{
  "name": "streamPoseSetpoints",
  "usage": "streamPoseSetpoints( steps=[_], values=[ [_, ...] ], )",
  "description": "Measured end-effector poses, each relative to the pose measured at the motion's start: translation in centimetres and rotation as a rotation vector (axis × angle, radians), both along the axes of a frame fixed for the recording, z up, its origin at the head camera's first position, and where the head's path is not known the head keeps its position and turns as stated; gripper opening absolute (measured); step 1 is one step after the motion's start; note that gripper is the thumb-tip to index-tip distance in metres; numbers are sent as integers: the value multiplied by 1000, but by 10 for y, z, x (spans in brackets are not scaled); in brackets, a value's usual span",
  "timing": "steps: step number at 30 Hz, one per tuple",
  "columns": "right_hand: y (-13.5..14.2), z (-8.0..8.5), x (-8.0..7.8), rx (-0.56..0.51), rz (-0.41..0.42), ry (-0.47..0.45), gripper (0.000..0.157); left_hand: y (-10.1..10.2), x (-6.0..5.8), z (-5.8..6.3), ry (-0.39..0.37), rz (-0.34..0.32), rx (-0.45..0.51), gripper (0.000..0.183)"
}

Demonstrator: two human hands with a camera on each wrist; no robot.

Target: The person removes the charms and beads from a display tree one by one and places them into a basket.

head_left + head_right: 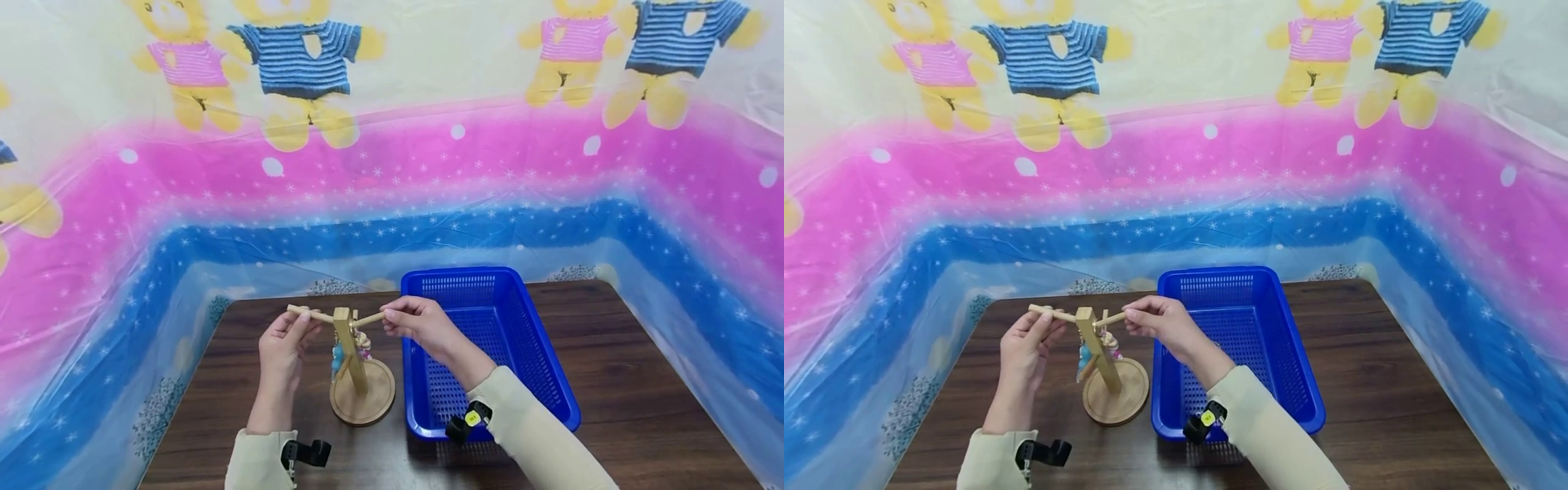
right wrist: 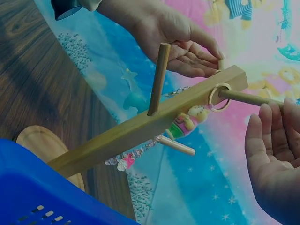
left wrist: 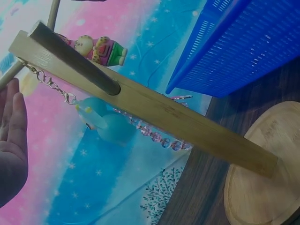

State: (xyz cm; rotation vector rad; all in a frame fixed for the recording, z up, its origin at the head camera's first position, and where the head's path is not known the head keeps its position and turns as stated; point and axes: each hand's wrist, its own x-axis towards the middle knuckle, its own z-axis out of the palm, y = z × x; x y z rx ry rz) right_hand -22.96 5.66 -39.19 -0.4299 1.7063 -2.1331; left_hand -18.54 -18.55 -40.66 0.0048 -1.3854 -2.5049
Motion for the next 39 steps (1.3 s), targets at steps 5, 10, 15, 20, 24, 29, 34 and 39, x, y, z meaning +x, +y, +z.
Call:
streamPoseSetpoints(
  steps=[5,10,15,20,24,29,34,39],
  values=[
    [1,1,0,11,49,4,29,-3,-7,5,-70,-44,7,27],
    [0,3,3,29,87,12,29,-4,-12,13,-134,-92,-23,31],
    [-1,4,7,70,106,56,16,-4,-17,19,-187,-105,-62,32],
    [-2,5,14,119,126,145,14,-2,-23,22,-241,-104,-117,36],
    [-3,4,20,104,156,188,34,1,-28,25,-276,-110,-146,39],
    [-9,2,27,85,182,197,39,5,-33,27,-286,-128,-202,38],
    [-21,0,37,78,177,232,35,12,-38,28,-294,-156,-261,35],
    [-35,-1,46,79,129,281,24,17,-41,28,-296,-171,-326,26]
  ],
)
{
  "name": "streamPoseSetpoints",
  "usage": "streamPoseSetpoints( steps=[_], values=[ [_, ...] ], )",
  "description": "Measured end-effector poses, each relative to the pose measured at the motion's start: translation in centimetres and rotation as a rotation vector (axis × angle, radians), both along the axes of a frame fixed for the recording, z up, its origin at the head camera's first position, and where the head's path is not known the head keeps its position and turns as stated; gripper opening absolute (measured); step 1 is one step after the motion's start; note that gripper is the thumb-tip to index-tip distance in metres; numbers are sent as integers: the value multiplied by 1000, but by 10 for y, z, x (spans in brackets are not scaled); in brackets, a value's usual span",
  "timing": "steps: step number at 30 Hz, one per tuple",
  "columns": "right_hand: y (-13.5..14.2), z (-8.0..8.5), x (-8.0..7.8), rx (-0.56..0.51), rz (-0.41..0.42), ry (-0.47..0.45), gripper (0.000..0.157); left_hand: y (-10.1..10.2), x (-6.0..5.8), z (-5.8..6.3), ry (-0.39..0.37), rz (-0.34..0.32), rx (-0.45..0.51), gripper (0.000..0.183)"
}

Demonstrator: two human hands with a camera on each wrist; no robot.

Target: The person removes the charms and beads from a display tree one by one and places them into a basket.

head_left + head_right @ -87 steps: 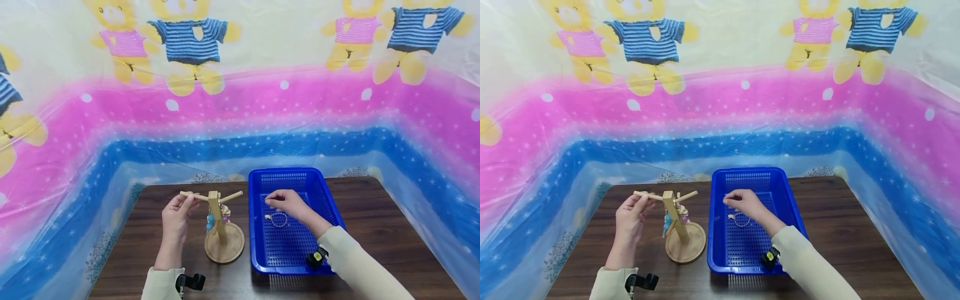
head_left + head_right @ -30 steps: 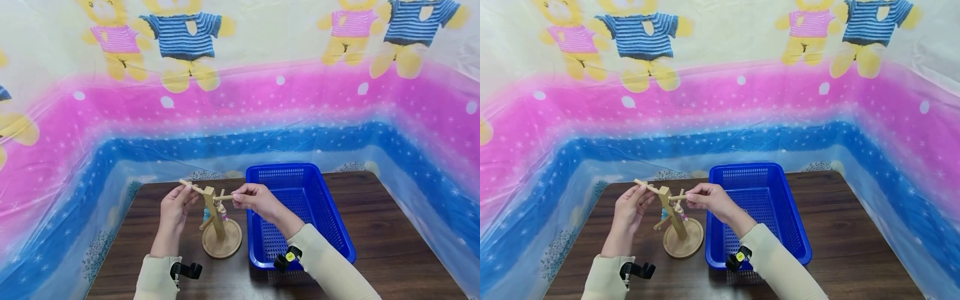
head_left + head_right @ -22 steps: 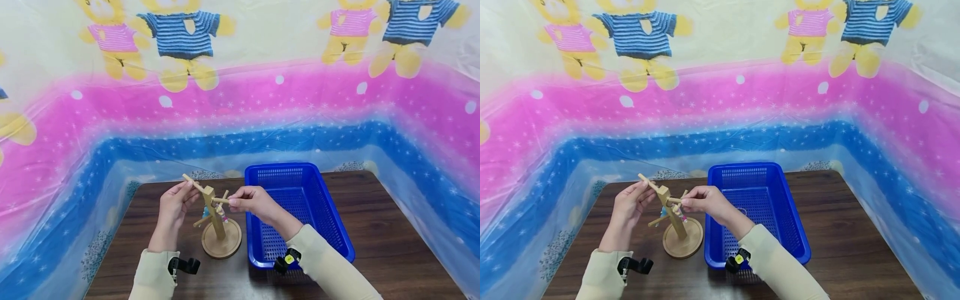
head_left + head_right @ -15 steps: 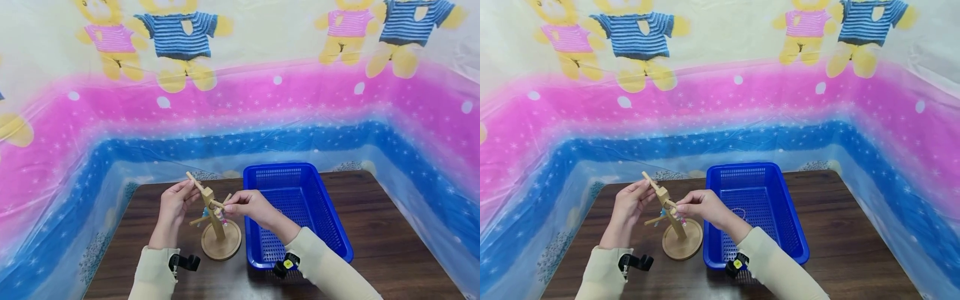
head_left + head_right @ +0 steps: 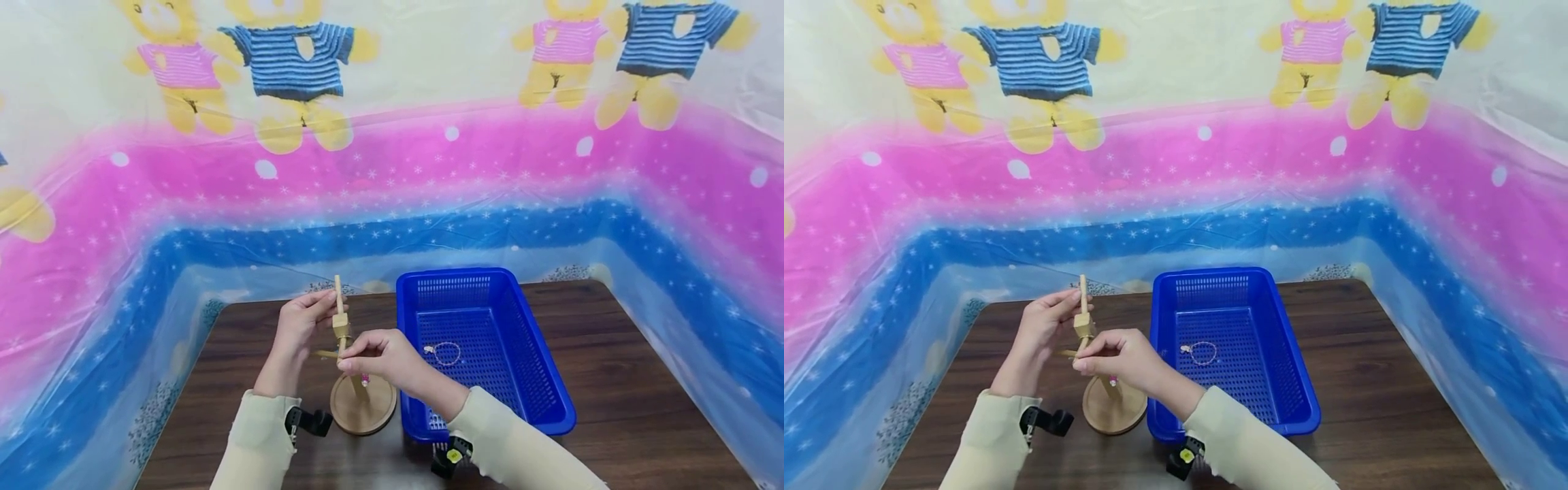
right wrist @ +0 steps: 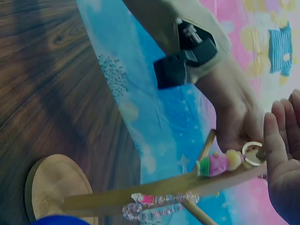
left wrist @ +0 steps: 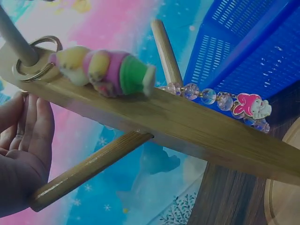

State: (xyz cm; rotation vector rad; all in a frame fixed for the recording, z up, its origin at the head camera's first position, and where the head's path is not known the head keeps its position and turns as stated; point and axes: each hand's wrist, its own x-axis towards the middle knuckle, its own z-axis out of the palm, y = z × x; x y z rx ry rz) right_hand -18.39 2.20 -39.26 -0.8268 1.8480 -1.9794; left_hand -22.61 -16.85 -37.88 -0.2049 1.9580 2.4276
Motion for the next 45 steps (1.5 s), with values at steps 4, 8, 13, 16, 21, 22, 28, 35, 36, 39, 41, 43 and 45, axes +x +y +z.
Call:
streamPoseSetpoints(
  steps=[4,8,13,16,21,22,28,35,36,39,41,43,45],
  values=[
    [-5,0,4,17,-39,11,20,-3,1,1,31,1,-102,18],
    [-6,0,6,24,-48,1,21,-12,5,-1,89,22,-173,41],
    [-5,3,7,33,-45,13,21,-25,19,-13,165,51,-87,22],
    [-6,3,7,39,-47,22,21,-29,32,-24,222,67,-8,16],
    [-7,2,6,47,-45,33,20,-31,50,-41,288,127,149,23],
    [-7,2,6,49,-45,35,20,-31,52,-44,289,142,172,24],
    [-6,1,5,38,-42,26,20,-28,62,-64,270,171,216,30],
    [-6,0,6,38,-55,26,19,-17,63,-76,256,191,241,30],
    [-6,0,6,37,-57,25,19,-16,63,-77,251,197,248,29],
    [-6,-1,6,30,-62,20,19,-11,62,-79,239,212,278,30],
    [-6,-2,6,22,-63,20,20,-9,61,-80,223,225,318,29],
    [-7,-2,7,18,-66,16,20,-8,60,-80,207,239,354,28],
    [-7,-2,8,16,-70,15,20,-6,59,-81,194,251,372,27]
  ],
)
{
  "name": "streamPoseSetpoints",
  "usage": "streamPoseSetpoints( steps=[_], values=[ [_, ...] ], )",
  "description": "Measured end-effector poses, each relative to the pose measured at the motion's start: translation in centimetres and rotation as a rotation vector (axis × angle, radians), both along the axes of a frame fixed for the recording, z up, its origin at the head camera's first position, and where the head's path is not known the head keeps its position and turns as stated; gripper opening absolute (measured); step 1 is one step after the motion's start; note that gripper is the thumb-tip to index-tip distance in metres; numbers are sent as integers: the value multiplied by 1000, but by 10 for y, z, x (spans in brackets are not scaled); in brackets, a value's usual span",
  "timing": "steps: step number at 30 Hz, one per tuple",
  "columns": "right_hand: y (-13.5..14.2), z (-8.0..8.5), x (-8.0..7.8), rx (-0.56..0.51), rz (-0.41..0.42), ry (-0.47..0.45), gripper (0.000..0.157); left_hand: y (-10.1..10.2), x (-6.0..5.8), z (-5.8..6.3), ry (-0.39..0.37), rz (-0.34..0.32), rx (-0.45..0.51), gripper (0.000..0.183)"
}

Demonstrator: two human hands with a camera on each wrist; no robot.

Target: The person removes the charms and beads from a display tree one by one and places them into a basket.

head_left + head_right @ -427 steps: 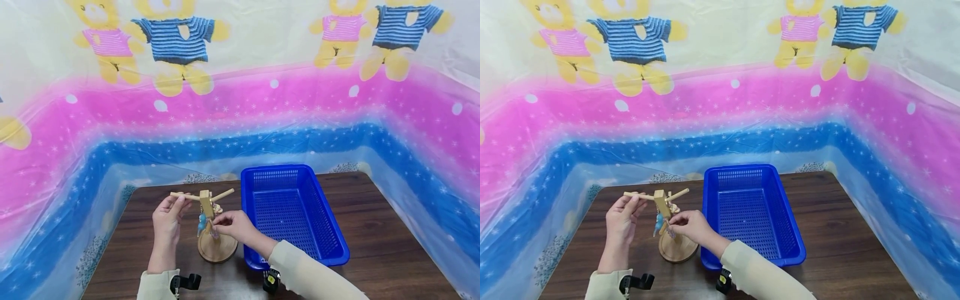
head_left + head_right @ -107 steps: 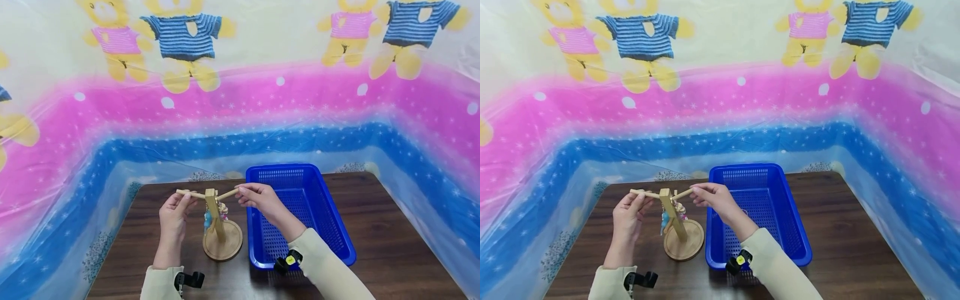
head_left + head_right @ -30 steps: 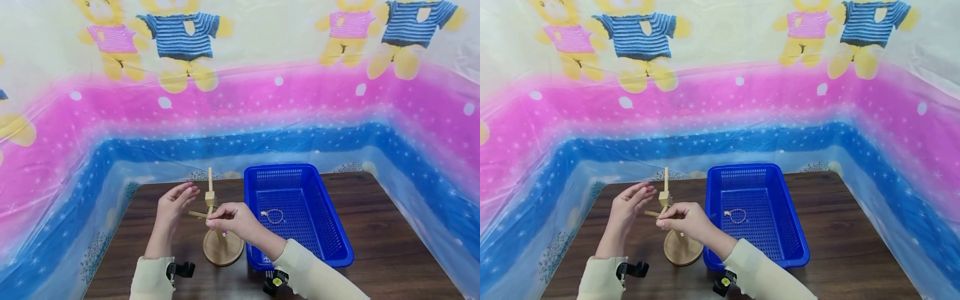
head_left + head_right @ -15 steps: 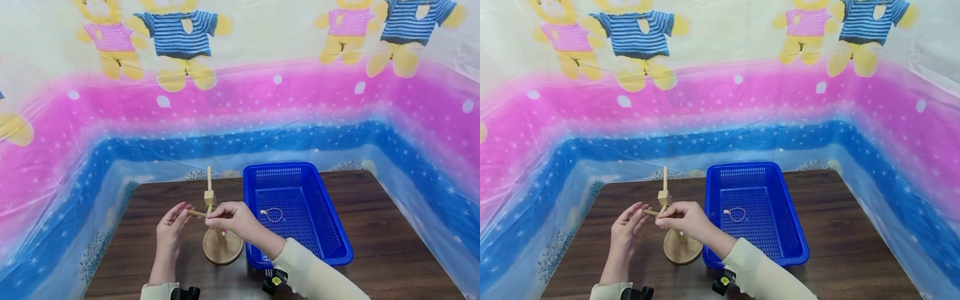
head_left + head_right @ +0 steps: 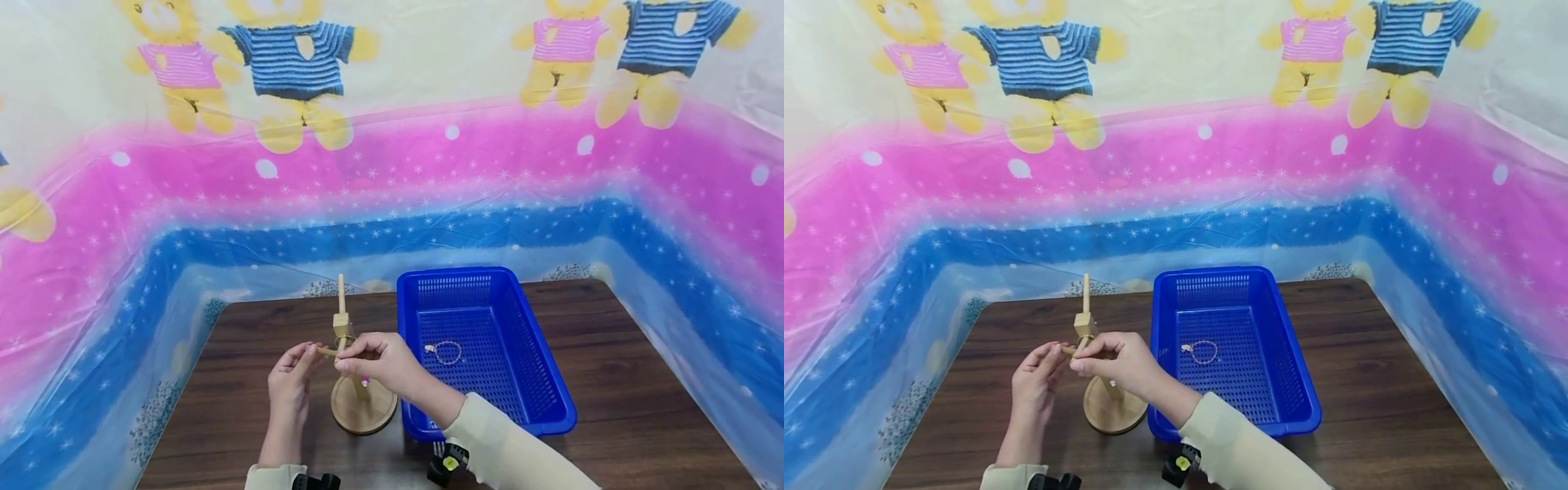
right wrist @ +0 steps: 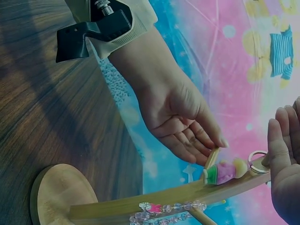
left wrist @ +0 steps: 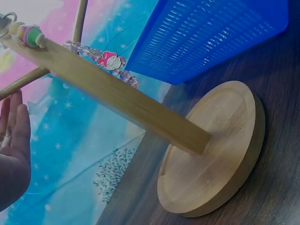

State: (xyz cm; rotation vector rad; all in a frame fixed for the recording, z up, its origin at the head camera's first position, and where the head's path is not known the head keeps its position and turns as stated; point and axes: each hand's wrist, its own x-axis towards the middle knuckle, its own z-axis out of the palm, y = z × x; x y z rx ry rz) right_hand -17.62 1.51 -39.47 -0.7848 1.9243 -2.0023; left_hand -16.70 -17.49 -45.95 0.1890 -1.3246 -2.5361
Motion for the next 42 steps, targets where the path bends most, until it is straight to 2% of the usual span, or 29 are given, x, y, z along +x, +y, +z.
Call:
streamPoseSetpoints(
  steps=[7,16,21,24,29,34,42],
  values=[
    [-1,-3,2,2,-22,18,20,2,-1,-2,-12,35,37,26],
    [-2,-3,3,34,-34,37,18,5,-1,-6,13,94,8,26],
    [3,2,2,76,-17,79,19,5,-1,-6,43,93,-9,27],
    [8,5,-2,72,-15,57,19,5,-2,-7,68,84,-18,28],
    [17,7,-13,100,-98,-3,22,3,-2,-6,73,74,-38,31],
    [21,4,-19,170,-179,-6,25,1,-3,-6,69,63,-47,34],
    [14,-9,-21,223,-219,23,22,0,-3,-6,60,56,-50,34]
  ],
)
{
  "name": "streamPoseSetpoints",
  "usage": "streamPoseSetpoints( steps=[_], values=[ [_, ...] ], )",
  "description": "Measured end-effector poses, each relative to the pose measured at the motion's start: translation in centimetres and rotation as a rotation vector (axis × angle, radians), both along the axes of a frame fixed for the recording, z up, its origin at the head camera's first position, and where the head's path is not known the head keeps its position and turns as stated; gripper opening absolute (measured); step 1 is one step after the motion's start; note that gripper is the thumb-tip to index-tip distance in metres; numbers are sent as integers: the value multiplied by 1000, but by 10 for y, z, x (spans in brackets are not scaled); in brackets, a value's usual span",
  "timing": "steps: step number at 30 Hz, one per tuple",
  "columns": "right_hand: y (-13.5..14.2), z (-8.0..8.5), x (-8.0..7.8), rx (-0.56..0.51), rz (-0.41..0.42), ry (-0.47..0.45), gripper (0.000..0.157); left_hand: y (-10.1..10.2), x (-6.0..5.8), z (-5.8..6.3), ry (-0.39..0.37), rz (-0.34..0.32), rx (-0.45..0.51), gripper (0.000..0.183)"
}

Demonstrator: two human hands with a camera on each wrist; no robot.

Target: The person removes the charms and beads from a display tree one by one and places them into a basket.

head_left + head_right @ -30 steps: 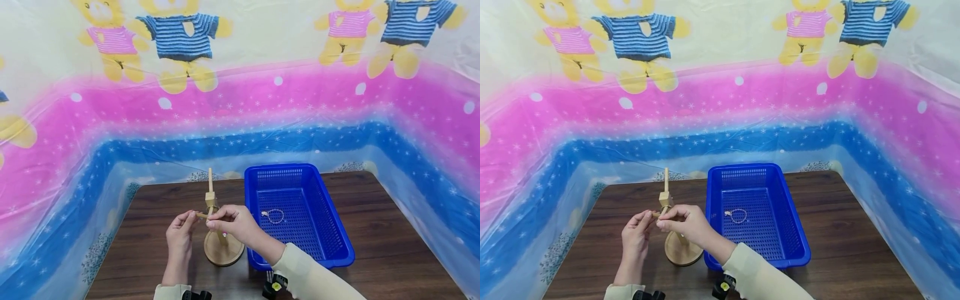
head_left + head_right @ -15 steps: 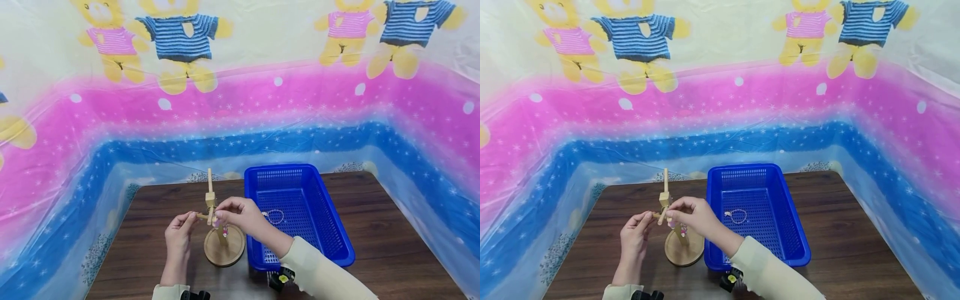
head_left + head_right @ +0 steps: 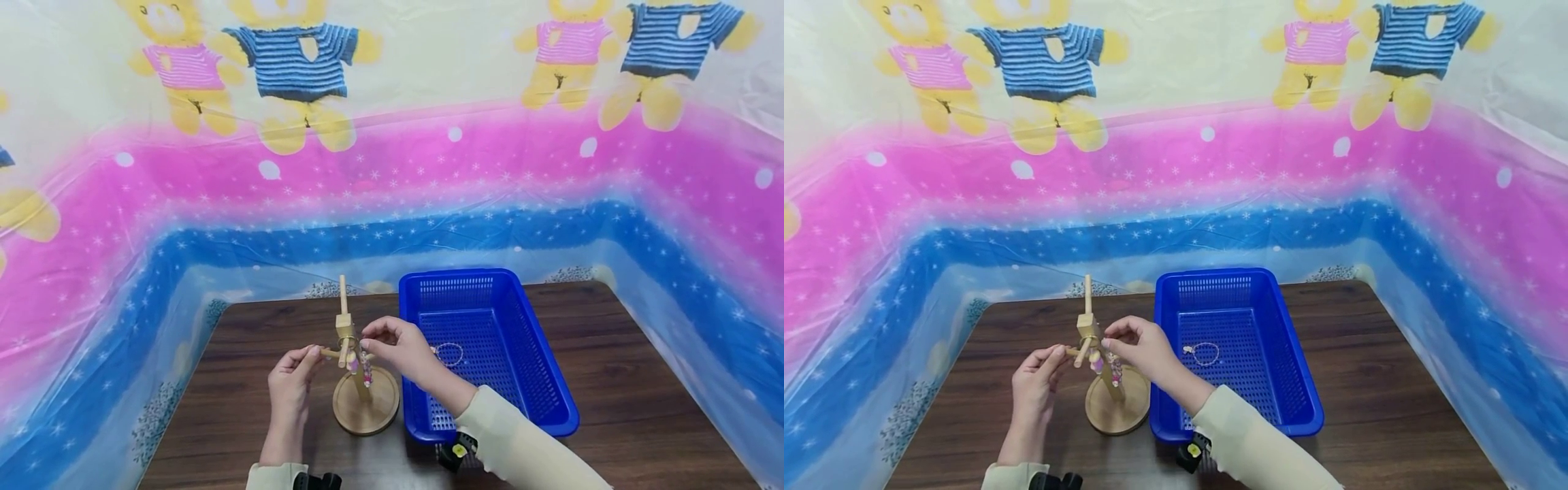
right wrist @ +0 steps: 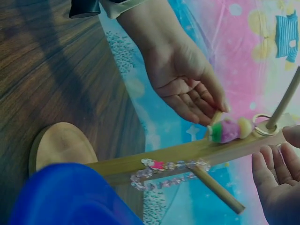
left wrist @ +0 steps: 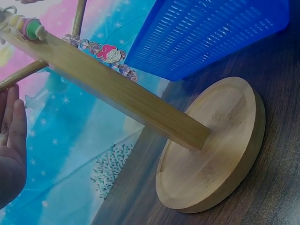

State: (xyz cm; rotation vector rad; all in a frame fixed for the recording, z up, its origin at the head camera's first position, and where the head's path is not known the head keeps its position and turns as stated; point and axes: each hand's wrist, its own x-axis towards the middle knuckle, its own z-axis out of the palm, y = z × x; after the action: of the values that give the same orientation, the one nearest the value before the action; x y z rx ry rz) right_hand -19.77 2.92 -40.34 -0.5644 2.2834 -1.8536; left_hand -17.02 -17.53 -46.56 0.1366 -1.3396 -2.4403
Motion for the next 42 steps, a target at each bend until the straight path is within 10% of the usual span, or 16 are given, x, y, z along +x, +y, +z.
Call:
streamPoseSetpoints(
  steps=[26,36,42],
  values=[
    [-18,-10,-3,-22,-23,42,14,-1,1,3,-50,5,-19,27],
    [-19,-8,0,-22,-34,53,10,-1,0,-3,82,-10,-43,11],
    [-20,-5,2,-43,-22,48,10,-3,1,-1,-20,11,-75,11]
  ],
)
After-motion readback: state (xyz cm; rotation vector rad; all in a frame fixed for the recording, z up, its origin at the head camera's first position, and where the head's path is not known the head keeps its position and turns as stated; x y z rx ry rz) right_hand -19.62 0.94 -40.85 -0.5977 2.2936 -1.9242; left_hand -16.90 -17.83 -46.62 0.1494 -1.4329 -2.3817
